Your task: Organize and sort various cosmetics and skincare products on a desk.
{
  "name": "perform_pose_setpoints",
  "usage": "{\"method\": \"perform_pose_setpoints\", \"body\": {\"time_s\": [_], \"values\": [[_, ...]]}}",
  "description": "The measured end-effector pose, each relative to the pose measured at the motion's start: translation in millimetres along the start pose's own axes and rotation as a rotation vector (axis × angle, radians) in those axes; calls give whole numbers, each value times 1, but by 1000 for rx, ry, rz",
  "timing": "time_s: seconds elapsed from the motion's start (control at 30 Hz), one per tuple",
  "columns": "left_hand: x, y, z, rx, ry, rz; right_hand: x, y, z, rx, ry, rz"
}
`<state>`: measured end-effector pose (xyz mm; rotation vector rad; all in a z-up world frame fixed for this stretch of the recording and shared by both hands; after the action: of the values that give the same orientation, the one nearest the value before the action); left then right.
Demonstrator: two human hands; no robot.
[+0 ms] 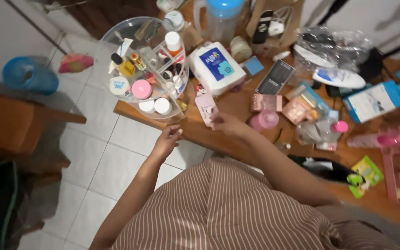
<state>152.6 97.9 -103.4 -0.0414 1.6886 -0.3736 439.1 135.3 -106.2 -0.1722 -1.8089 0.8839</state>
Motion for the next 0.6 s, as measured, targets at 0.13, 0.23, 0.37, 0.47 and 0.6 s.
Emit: {"method": "perform_pose_setpoints", "body": {"time_s": [0.13, 0.23, 0.37, 0.47, 0.6], "values": [[2, -6, -8, 110, -8, -23, -1, -92, 12, -76, 151, 129], [13, -13, -12, 174, 11, -33, 3, -143, 30, -191, 324, 90], [16, -23, -6, 240, 12, -105, -26, -189, 53, -288, 492, 338], [16, -28, 4, 324, 26, -103, -51, -206, 73, -296, 599, 171], [33, -13, 26, 414, 22, -42, -44, -233, 85, -284, 662, 82]]}}
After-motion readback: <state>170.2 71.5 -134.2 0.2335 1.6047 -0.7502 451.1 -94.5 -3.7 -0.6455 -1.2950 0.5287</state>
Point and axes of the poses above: each hand's wrist, its own y-axis towards the middle knuckle, its own z-axis out of the palm, x = y × z, the point moved 3 cm from there along y, towards the middle knuckle, and after that the axes turned 14 degrees about z, right-handed, at the moved point
